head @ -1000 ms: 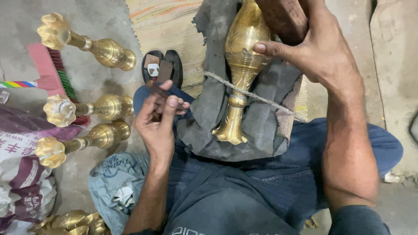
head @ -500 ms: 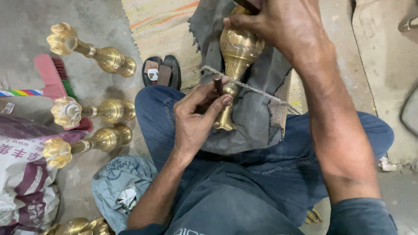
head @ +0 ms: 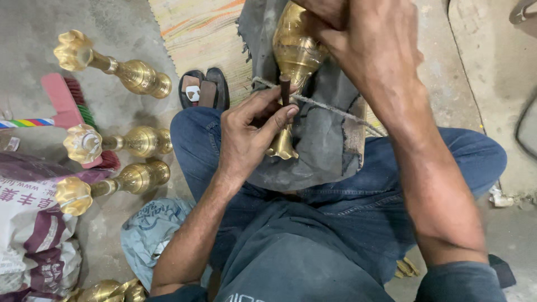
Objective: The person sits cross-legged on the floor with a brass vase-shaped object resting on a cloth pad on their lap. They hold a chisel against the brass surface and strike it with a wooden mallet, repositioning the chisel repeatedly to work the patterned area around the vase's stem.
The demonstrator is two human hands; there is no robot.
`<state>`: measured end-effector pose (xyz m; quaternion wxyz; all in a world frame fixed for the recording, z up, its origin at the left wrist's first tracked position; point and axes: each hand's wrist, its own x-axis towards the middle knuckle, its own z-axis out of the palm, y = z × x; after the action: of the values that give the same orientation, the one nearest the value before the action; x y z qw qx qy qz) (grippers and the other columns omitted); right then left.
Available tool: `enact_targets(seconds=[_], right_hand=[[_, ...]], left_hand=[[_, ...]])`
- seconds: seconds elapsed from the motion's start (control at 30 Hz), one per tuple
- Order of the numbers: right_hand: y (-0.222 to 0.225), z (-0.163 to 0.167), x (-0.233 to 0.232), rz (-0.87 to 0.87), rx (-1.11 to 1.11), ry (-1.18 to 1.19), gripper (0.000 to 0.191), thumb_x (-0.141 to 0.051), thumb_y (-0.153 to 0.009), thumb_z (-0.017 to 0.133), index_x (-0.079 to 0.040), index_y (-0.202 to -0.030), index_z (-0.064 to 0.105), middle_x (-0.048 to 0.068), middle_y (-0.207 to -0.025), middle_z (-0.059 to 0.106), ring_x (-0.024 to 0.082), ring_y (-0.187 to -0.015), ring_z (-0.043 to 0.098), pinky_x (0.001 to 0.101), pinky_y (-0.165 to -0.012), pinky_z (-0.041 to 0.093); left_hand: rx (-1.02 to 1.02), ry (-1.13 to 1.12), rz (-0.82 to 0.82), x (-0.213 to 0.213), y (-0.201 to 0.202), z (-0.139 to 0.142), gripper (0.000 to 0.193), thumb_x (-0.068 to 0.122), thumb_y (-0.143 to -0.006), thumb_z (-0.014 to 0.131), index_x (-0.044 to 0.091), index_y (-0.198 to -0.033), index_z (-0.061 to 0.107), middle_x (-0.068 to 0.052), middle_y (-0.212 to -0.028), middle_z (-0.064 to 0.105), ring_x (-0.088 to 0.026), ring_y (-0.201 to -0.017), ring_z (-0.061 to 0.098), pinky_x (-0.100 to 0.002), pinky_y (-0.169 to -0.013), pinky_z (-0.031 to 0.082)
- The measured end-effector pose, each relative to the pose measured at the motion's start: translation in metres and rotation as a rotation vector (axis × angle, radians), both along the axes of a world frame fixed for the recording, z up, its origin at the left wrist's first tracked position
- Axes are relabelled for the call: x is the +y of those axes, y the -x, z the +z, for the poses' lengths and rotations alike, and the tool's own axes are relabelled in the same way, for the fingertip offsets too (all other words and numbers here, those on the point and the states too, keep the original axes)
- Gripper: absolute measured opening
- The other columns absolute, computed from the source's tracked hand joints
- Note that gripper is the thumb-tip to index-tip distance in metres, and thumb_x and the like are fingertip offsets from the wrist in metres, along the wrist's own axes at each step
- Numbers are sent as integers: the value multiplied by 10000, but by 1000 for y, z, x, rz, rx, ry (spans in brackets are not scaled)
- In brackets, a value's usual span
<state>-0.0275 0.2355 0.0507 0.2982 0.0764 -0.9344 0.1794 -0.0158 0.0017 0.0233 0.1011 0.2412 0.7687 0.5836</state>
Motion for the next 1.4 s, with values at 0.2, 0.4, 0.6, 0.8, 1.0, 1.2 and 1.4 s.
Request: enact_targets(seconds=[0.2, 0.4, 0.6, 0.8, 1.0, 1.2, 1.4], right_hand=[[-62, 24, 0, 16, -247, 183, 389, -43, -896, 821, 30, -1194, 582, 209, -999, 657, 411, -954, 679, 448, -783, 521], [-83, 39, -2, -33, -326, -43, 537, 29, -764, 834, -33, -1269, 661, 176, -971, 657, 388, -914, 675, 461, -787, 529], [-82, 36, 4, -158, -412, 182, 318, -92, -952, 835, -35, -1199, 643, 146, -945, 688, 306, -865, 710, 407, -744, 546], [-80, 36, 7, -128, -384, -86, 286, -103, -840, 825, -10, -1022, 626, 173, -805, 699, 342, -760, 715, 431, -683, 552], [-78, 37, 11, -71, -393, -80, 290, -82, -844, 819, -5, -1030, 610, 193, -819, 662, 395, -793, 678, 462, -690, 523], [-78, 37, 13, -75, -410, -46, 287, -116, -888, 823, -14, -1034, 597, 202, -781, 643, 398, -749, 672, 461, -652, 496], [-77, 40, 9, -109, -448, 118, 293, -175, -956, 798, -16, -1051, 571, 190, -766, 610, 371, -747, 646, 448, -682, 484]], left_hand=[[216, 22, -78, -1, 6, -2, 325, 152, -958, 815, 30, -1241, 711, -83, -1057, 763, -148, -897, 754, -276, -748, 598], [186, 69, -106, 0, 9, -4, 327, 172, -950, 810, 23, -1227, 720, -79, -994, 753, -158, -866, 745, -299, -717, 596], [191, 118, -107, 1, 8, -5, 341, 200, -960, 806, 37, -1248, 721, -60, -958, 743, -139, -790, 714, -300, -659, 578], [136, 98, -136, 0, 10, -10, 292, 213, -982, 771, 64, -1231, 737, -31, -1025, 757, -102, -815, 728, -264, -636, 613], [226, 69, -133, -2, 9, -9, 330, 195, -987, 787, 53, -1275, 713, -51, -1053, 768, -127, -898, 751, -279, -741, 621], [177, 84, -128, 0, 9, -6, 344, 187, -979, 784, 46, -1283, 707, -54, -1024, 764, -135, -877, 751, -278, -721, 606], [156, 40, -142, -2, 10, -5, 343, 179, -998, 781, 43, -1303, 700, -50, -1023, 753, -129, -904, 767, -272, -751, 615]])
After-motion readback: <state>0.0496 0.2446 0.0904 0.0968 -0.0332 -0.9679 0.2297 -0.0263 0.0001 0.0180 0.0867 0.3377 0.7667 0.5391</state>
